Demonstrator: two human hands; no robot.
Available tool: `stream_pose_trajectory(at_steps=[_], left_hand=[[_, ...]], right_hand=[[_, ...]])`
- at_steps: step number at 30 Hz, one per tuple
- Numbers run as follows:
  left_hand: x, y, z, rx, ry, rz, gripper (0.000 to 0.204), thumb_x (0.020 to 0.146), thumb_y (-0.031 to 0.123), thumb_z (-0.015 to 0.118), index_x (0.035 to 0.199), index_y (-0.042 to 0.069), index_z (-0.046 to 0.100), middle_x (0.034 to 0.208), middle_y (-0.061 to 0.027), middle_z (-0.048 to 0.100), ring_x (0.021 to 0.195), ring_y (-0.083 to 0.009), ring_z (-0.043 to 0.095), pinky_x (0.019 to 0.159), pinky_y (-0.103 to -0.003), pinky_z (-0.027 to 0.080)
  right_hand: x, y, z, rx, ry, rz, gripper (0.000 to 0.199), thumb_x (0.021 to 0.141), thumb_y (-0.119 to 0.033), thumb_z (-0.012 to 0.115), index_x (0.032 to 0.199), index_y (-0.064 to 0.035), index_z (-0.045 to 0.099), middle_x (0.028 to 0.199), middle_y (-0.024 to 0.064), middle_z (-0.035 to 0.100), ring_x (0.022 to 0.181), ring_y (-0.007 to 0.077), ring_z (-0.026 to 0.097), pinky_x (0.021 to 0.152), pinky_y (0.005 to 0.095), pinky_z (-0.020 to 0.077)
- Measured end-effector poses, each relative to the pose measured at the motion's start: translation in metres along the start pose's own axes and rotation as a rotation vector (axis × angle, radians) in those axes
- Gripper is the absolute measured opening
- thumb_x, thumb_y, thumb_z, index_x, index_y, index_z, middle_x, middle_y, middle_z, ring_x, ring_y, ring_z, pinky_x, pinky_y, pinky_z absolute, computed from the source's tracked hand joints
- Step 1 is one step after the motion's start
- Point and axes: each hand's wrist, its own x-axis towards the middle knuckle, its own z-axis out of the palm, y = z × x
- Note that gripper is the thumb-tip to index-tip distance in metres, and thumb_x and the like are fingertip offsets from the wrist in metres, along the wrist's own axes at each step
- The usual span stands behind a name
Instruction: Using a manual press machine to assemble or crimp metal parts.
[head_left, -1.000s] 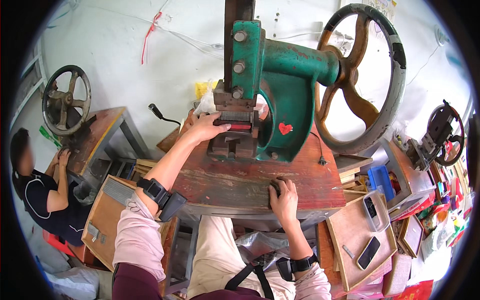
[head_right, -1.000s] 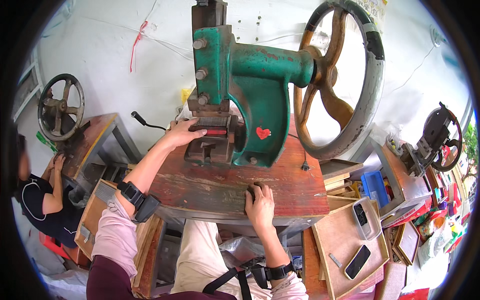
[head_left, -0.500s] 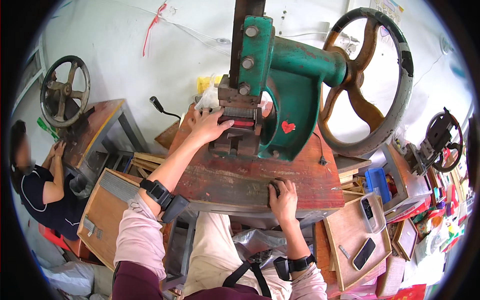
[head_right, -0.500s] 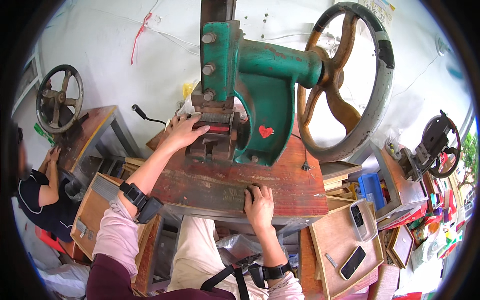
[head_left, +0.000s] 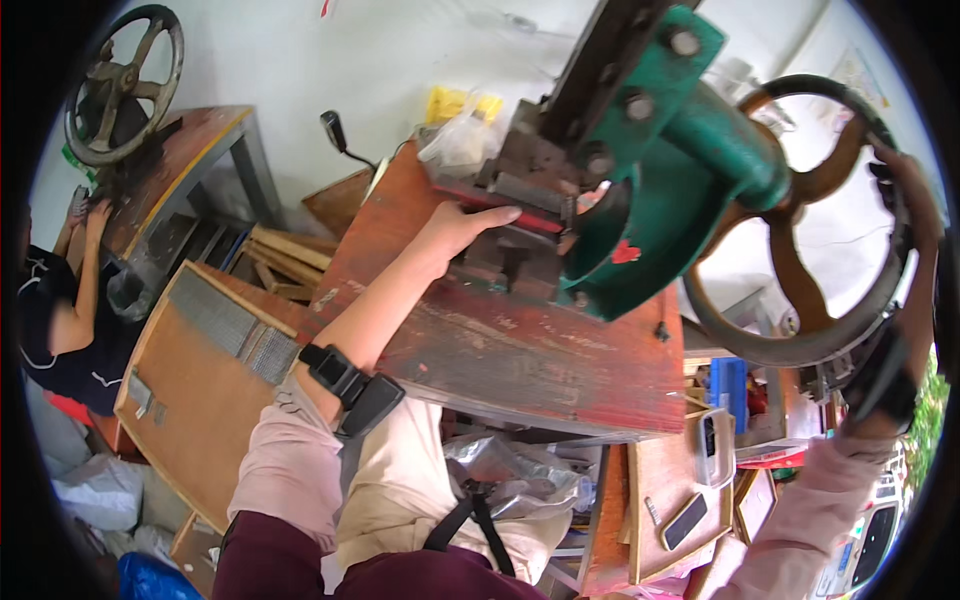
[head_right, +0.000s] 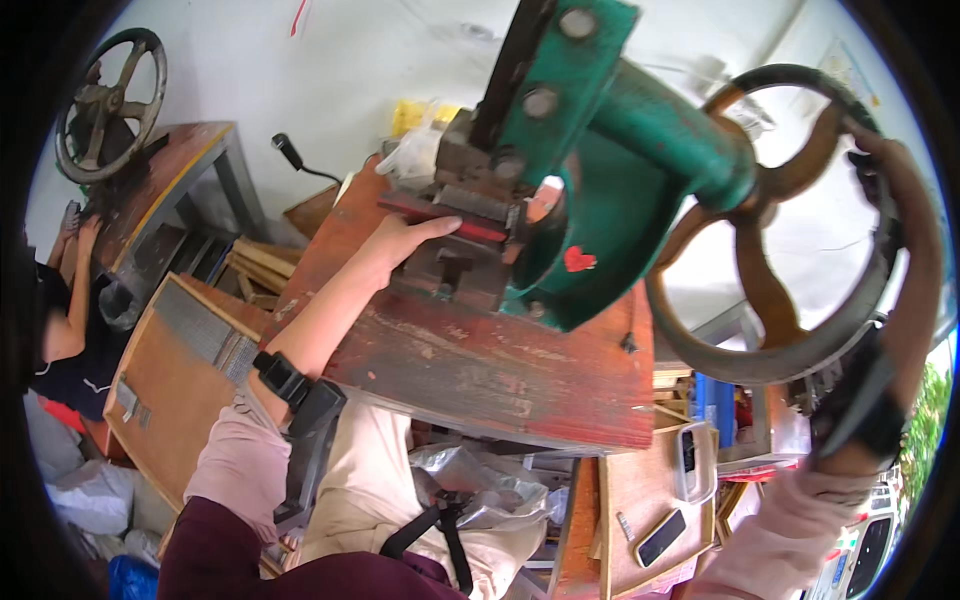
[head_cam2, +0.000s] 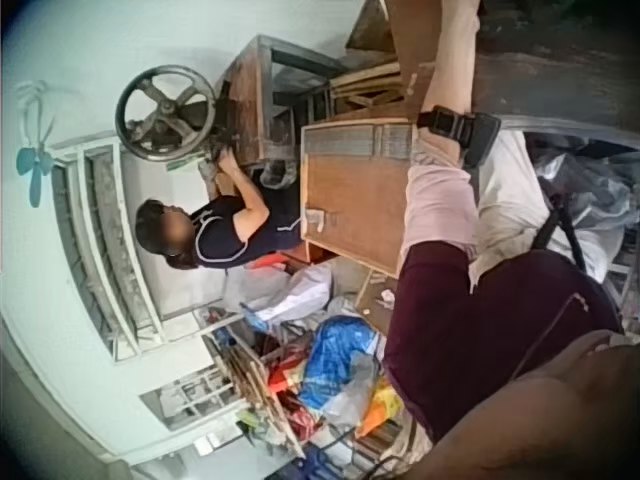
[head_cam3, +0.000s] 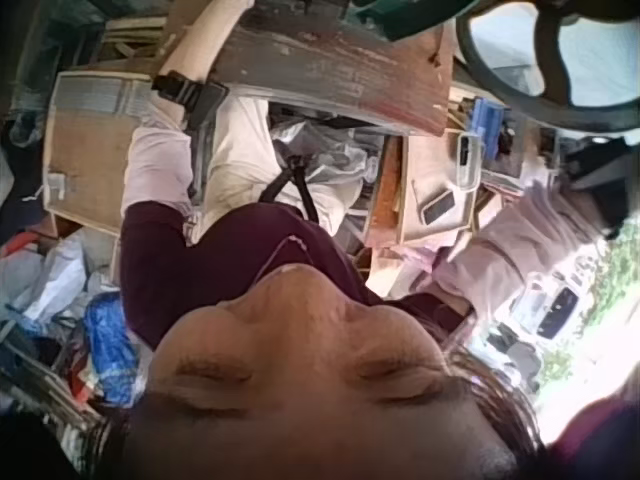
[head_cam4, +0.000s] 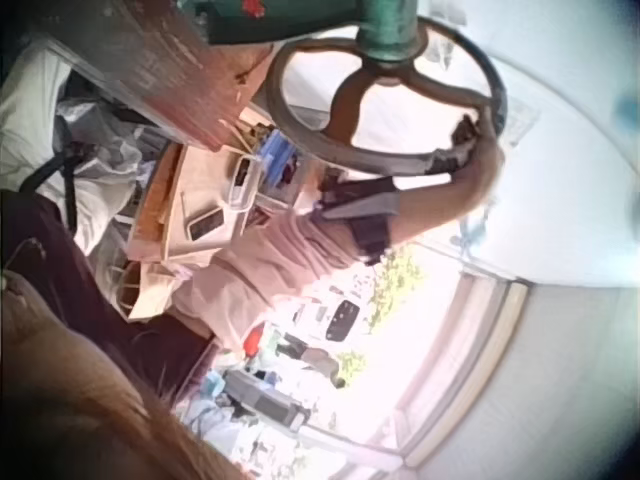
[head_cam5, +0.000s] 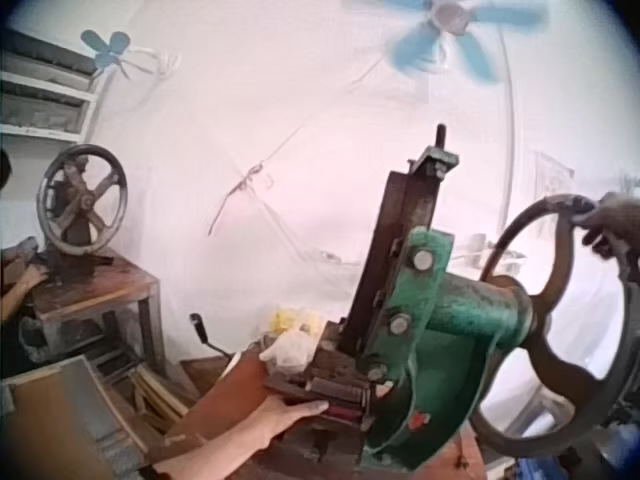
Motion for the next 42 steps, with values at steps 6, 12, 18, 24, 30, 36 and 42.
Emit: stream_pose_trajectory(at_steps=[6,12,18,24,30,36,42], left_hand=[[-0.007,-0.001,-0.006,-0.061,0.049,0.065,0.052,0.069,0.029,0.078,0.104,-0.006,0.061,0.102,-0.0126,0.063,0.088,-0.0192,0.06,0.079,-0.03,0.046],[-0.011,-0.008,0.007,0.039,0.104,0.196,0.049,0.069,0.028,0.078,0.1,-0.007,0.062,0.095,-0.0114,0.065,0.086,-0.0161,0.06,0.076,-0.028,0.047],[-0.005,0.002,0.005,-0.079,-0.009,-0.028,0.05,0.069,0.031,0.077,0.099,-0.006,0.062,0.095,-0.012,0.065,0.083,-0.0167,0.06,0.075,-0.029,0.047],[-0.005,0.007,0.003,-0.098,-0.002,-0.12,0.052,0.07,0.031,0.077,0.104,-0.005,0.061,0.098,-0.0109,0.064,0.086,-0.0169,0.06,0.077,-0.029,0.046],[-0.01,0.009,0.014,-0.046,-0.009,-0.005,0.051,0.07,0.029,0.078,0.104,-0.005,0.061,0.099,-0.0103,0.064,0.092,-0.0153,0.058,0.083,-0.029,0.044],[-0.003,-0.005,0.0,-0.042,0.006,0.066,0.051,0.071,0.031,0.077,0.105,-0.004,0.061,0.1,-0.009,0.064,0.094,-0.016,0.057,0.083,-0.029,0.044],[-0.008,0.004,0.006,0.08,0.018,0.053,0.06,0.07,0.032,0.077,0.113,-0.005,0.055,0.109,-0.0107,0.06,0.1,-0.0167,0.055,0.089,-0.03,0.041]], right_hand=[[-0.111,0.091,0.085,0.22,0.214,0.059,0.038,0.09,-0.03,0.054,0.111,0.0015,0.051,0.096,0.0174,0.06,0.084,0.0238,0.06,0.073,0.0348,0.0511],[-0.185,0.116,0.229,0.791,0.854,-0.072,0.039,0.085,-0.023,0.064,0.108,0.0031,0.046,0.088,0.0126,0.059,0.08,0.0188,0.059,0.072,0.0312,0.049],[-0.09,0.108,0.016,0.203,0.202,0.16,0.05,0.084,-0.053,0.055,0.079,-0.0029,0.061,0.068,0.0059,0.06,0.065,0.0134,0.059,0.06,0.0286,0.0461],[-0.094,0.056,0.044,0.208,0.385,0.068,0.047,0.083,-0.043,0.058,0.085,0.004,0.063,0.079,0.0151,0.062,0.071,0.0195,0.058,0.069,0.0335,0.0445],[-0.158,0.14,0.222,0.129,1.072,-0.313,0.039,0.089,-0.024,0.057,0.115,0.0039,0.052,0.102,0.0133,0.061,0.083,0.0174,0.06,0.077,0.0329,0.048],[-0.151,0.068,0.148,0.386,0.79,-0.085,0.04,0.083,-0.031,0.063,0.101,0.0042,0.06,0.076,0.0044,0.057,0.056,0.01,0.047,0.051,0.025,0.0393],[-0.07,0.057,0.036,0.206,0.393,-0.056,0.029,0.082,-0.037,0.061,0.074,-0.0101,0.055,0.055,-0.0036,0.041,0.047,0.0059,0.039,0.044,0.0215,0.0279]])
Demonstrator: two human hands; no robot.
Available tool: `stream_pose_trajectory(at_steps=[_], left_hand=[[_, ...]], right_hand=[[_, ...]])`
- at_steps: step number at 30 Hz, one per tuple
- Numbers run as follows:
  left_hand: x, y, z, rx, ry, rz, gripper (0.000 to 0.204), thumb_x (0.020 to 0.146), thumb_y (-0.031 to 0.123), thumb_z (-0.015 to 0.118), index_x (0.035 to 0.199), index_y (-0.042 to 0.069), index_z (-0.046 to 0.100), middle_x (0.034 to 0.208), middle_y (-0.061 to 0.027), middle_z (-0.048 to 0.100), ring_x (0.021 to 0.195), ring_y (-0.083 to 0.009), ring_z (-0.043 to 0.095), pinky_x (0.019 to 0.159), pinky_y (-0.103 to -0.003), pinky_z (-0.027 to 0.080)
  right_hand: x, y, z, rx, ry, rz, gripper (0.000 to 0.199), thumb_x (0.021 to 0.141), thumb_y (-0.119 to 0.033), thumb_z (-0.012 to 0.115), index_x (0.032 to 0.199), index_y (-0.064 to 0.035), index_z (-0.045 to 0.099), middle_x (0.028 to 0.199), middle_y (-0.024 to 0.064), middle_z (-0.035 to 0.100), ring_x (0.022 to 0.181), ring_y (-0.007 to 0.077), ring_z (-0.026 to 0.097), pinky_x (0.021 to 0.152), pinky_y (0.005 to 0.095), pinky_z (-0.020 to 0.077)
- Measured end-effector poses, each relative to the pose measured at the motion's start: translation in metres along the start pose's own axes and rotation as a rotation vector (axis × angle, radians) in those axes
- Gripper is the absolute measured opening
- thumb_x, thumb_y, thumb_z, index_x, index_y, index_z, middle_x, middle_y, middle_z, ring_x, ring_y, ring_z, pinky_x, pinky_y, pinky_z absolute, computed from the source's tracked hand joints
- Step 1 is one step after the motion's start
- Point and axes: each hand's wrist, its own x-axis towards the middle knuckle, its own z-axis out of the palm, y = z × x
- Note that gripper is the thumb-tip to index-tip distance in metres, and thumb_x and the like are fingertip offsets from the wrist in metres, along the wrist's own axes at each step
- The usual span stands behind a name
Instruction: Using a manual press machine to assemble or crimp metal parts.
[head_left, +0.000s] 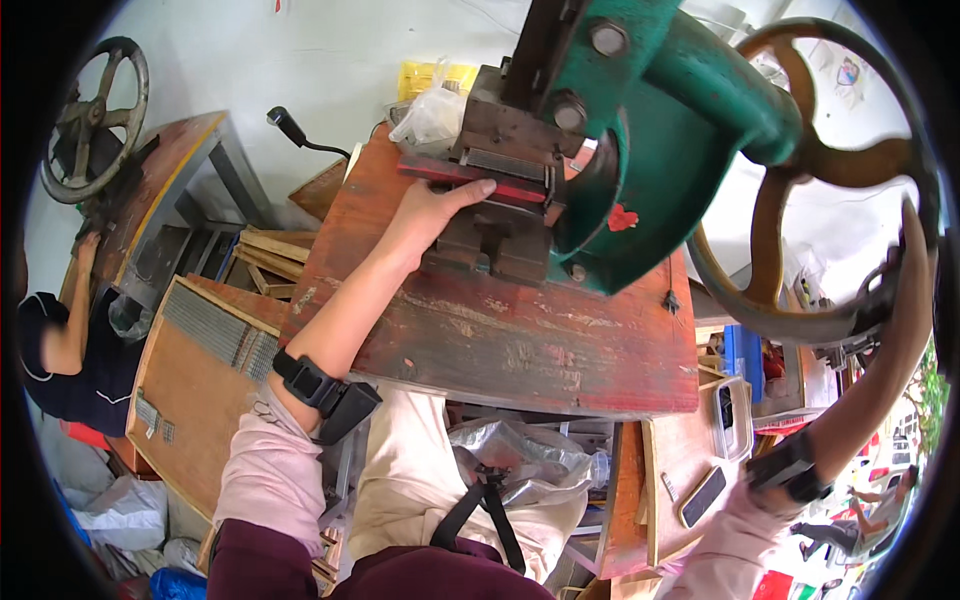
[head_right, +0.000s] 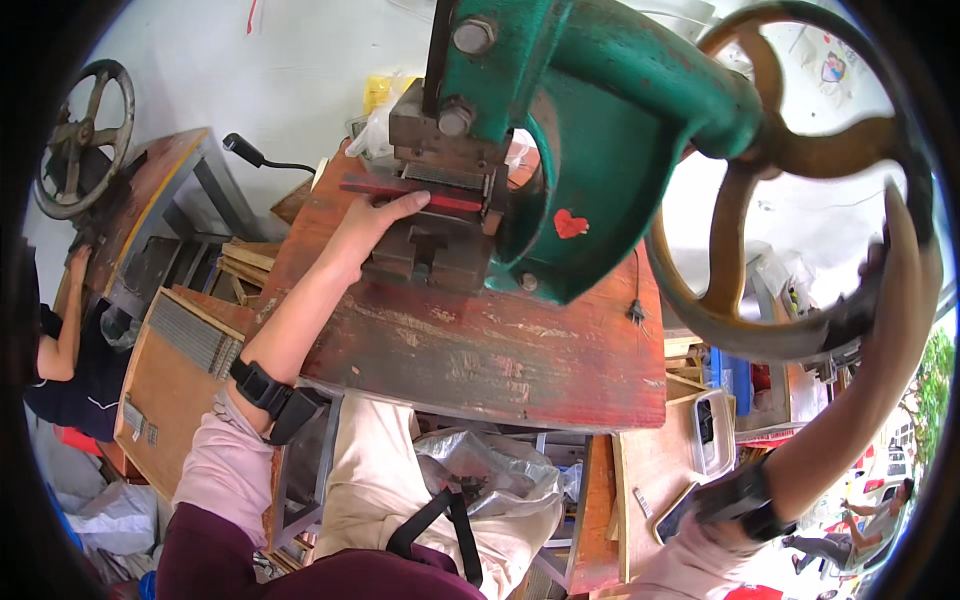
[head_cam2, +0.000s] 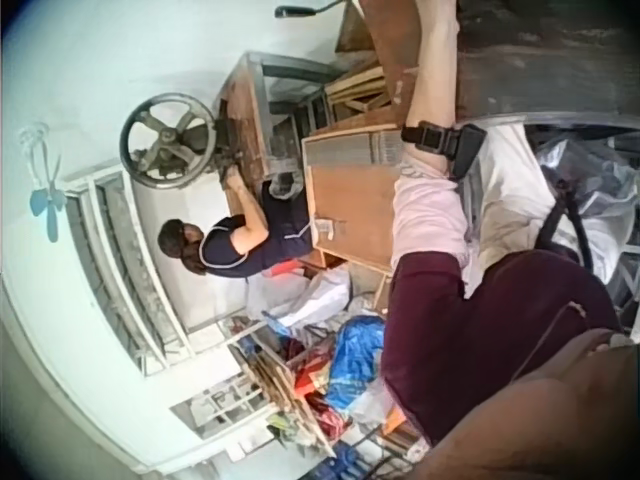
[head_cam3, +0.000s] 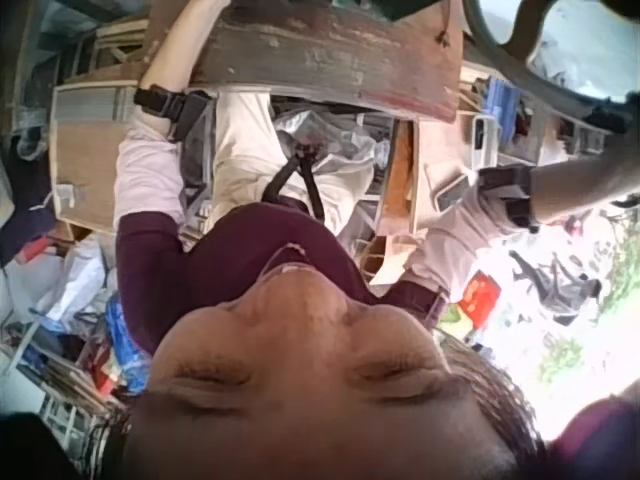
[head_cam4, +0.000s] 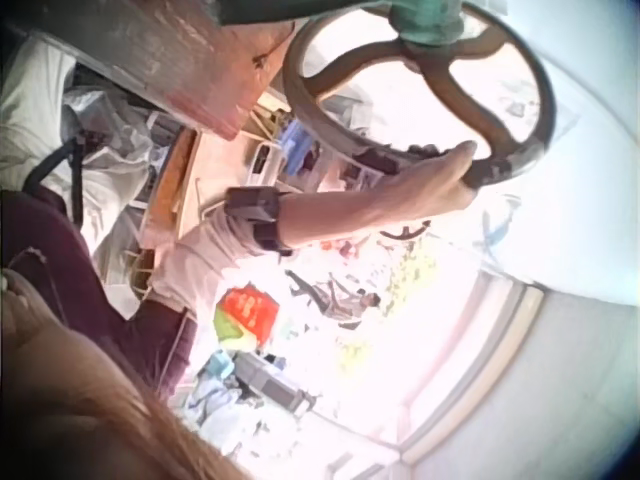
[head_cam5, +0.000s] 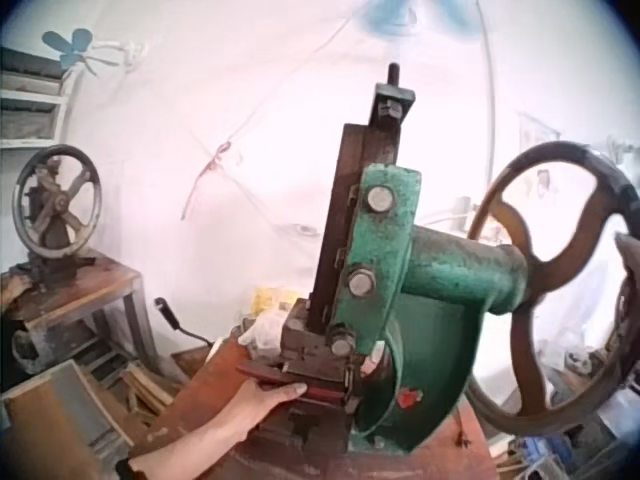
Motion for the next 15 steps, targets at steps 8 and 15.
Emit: stream_pose_trajectory(at_steps=[8,15], left_hand=[[0.0,-0.001,-0.001,0.922,0.654,0.551,0.084,0.066,0.037,0.078,0.124,-0.006,0.035,0.113,-0.0231,0.048,0.111,-0.0324,0.043,0.095,-0.037,0.036],[-0.066,0.005,-0.028,0.828,0.24,0.859,0.032,0.072,0.024,0.072,0.091,0.002,0.059,0.087,-0.014,0.056,0.086,-0.0325,0.048,0.076,-0.041,0.04]], right_hand=[[0.057,-0.068,0.003,-0.152,-0.38,-0.056,0.036,0.08,-0.026,0.064,0.071,0.0081,0.059,0.062,0.0122,0.055,0.05,0.0182,0.048,0.044,0.0323,0.0366],[0.11,-0.025,0.008,-0.345,-0.236,-0.22,0.037,0.085,-0.043,0.054,0.072,-0.0084,0.047,0.053,-0.0033,0.041,0.041,0.0071,0.039,0.039,0.0241,0.0328]])
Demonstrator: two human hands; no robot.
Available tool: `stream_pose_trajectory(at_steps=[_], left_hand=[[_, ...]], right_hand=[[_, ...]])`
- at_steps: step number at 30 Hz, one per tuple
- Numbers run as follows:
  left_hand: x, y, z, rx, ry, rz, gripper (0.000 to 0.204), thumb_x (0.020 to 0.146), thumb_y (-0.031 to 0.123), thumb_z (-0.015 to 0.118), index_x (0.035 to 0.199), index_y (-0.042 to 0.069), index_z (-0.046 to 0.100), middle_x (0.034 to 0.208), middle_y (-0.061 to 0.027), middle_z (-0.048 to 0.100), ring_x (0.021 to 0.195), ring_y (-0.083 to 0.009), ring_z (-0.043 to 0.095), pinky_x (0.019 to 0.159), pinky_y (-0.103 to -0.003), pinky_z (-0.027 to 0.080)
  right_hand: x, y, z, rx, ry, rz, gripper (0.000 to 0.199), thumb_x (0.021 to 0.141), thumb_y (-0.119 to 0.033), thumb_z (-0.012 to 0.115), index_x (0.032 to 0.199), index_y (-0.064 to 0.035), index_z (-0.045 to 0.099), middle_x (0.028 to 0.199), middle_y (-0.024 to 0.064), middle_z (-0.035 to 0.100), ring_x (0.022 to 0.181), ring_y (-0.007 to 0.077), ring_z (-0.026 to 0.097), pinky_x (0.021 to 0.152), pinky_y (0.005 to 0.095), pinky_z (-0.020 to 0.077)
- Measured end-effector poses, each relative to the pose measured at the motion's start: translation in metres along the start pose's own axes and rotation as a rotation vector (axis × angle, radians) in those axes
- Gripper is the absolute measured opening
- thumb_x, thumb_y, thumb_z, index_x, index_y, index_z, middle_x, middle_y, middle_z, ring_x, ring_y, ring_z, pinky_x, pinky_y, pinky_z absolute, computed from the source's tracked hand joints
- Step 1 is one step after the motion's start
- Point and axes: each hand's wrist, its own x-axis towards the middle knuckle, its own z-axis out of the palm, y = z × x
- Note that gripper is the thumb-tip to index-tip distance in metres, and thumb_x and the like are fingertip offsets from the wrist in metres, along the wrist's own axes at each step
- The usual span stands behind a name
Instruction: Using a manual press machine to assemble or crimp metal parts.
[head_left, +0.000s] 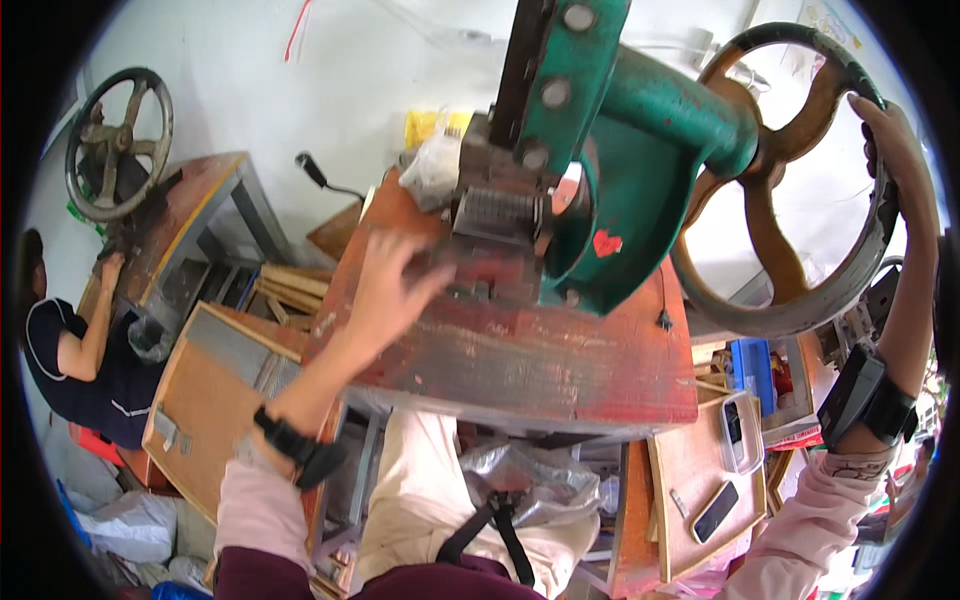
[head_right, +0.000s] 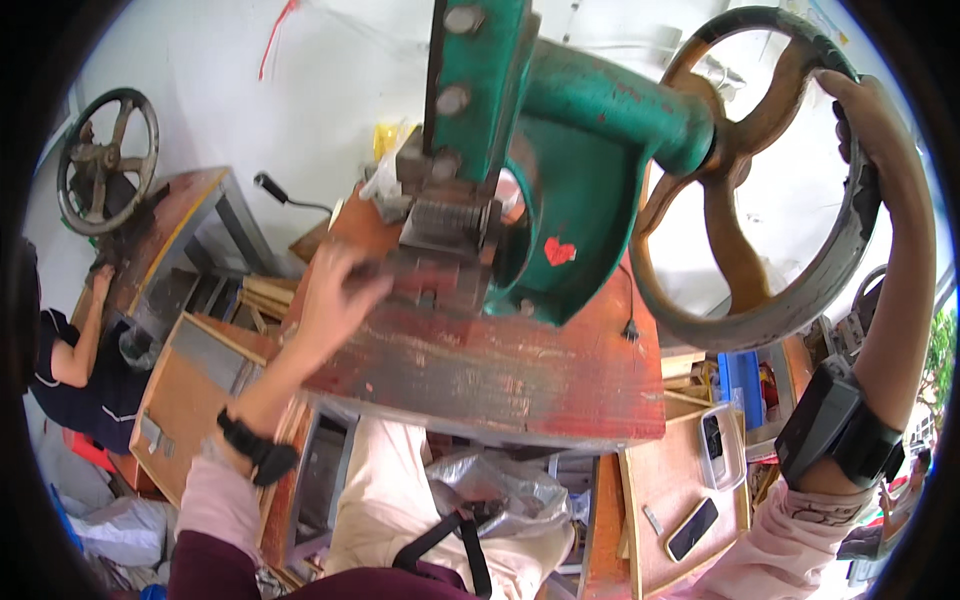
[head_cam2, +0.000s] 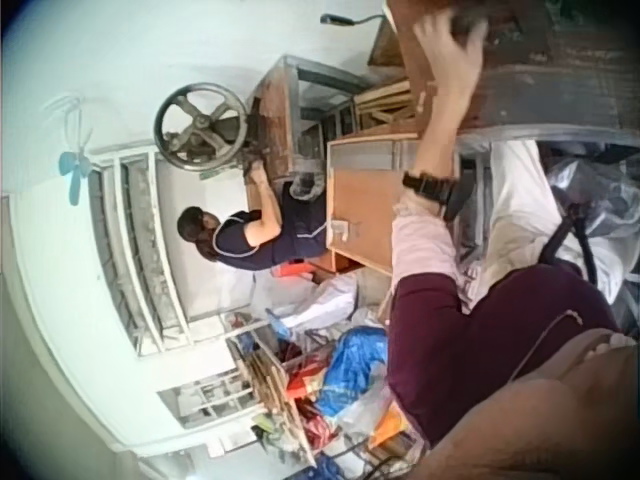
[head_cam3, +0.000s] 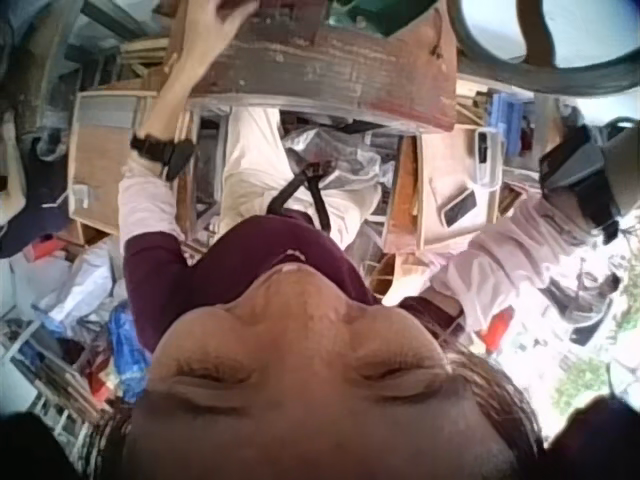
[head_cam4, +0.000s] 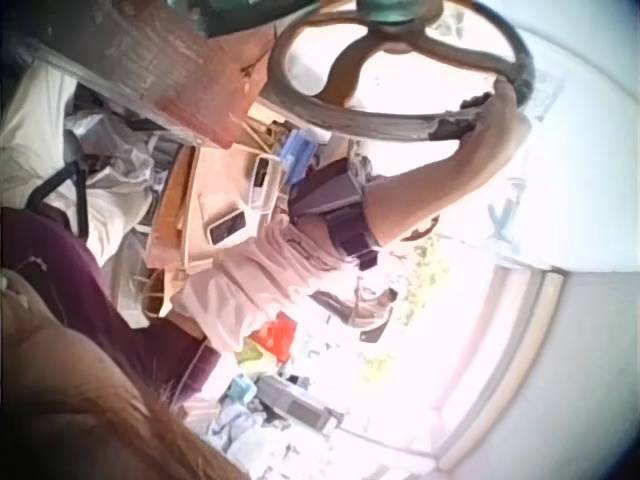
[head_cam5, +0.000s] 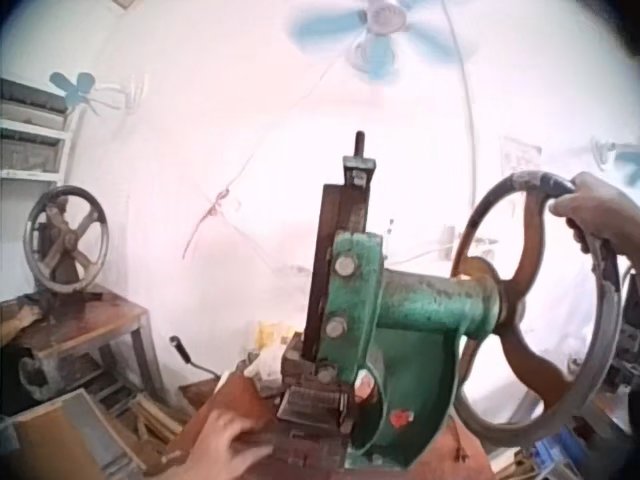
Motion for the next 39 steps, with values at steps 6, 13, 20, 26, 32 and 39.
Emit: stream_pose_trajectory(at_steps=[6,13,20,26,32,39], left_hand=[[-0.059,-0.003,-0.023,0.118,-0.279,0.094,0.04,0.066,0.015,0.074,0.101,0.002,0.06,0.107,-0.0128,0.055,0.105,-0.0335,0.047,0.09,-0.043,0.039],[0.036,-0.005,0.034,0.083,-0.296,0.334,0.054,0.076,0.028,0.068,0.119,-0.001,0.051,0.123,-0.0191,0.05,0.118,-0.0366,0.043,0.1,-0.045,0.032],[0.081,-0.011,0.058,0.234,-0.4,0.35,0.061,0.081,0.048,0.058,0.114,-0.003,0.052,0.107,-0.0195,0.058,0.103,-0.0337,0.054,0.09,-0.041,0.04],[0.062,-0.012,0.058,0.362,-0.436,0.424,0.051,0.082,0.033,0.06,0.118,-0.003,0.05,0.113,-0.0205,0.054,0.11,-0.0343,0.049,0.09,-0.041,0.042],[0.071,0.006,0.069,0.487,-0.367,0.488,0.042,0.084,0.026,0.058,0.114,-0.002,0.052,0.106,-0.0166,0.056,0.103,-0.0306,0.052,0.088,-0.041,0.042],[0.055,-0.01,0.06,0.515,-0.327,0.428,0.038,0.08,0.02,0.062,0.114,0.003,0.055,0.112,-0.0135,0.052,0.105,-0.0339,0.047,0.088,-0.045,0.039]], right_hand=[[-0.015,-0.016,0.005,0.041,0.01,0.016,0.037,0.083,-0.041,0.054,0.071,-0.0078,0.045,0.053,-0.0019,0.042,0.039,0.0076,0.038,0.037,0.0244,0.0319],[-0.019,-0.02,0.002,0.06,0.042,-0.001,0.036,0.082,-0.041,0.055,0.07,-0.0083,0.044,0.051,-0.003,0.04,0.038,0.0066,0.036,0.036,0.0238,0.0306],[-0.022,-0.025,-0.006,0.091,-0.026,0.09,0.036,0.08,-0.039,0.057,0.069,-0.0058,0.047,0.053,-0.0003,0.045,0.042,0.0089,0.042,0.039,0.0243,0.0361],[-0.02,-0.028,0.0,0.039,-0.043,0.077,0.04,0.079,-0.045,0.058,0.069,-0.0065,0.048,0.054,-0.001,0.044,0.042,0.0074,0.042,0.04,0.0226,0.0347],[-0.019,-0.003,-0.014,0.002,0.015,0.063,0.044,0.079,-0.051,0.058,0.068,-0.0098,0.047,0.053,-0.0037,0.042,0.042,0.0061,0.039,0.039,0.0211,0.0331],[-0.064,-0.066,-0.014,0.144,-0.008,-0.041,0.033,0.08,-0.026,0.058,0.071,0.0055,0.062,0.058,0.0101,0.056,0.053,0.0183,0.05,0.05,0.0345,0.0413]])
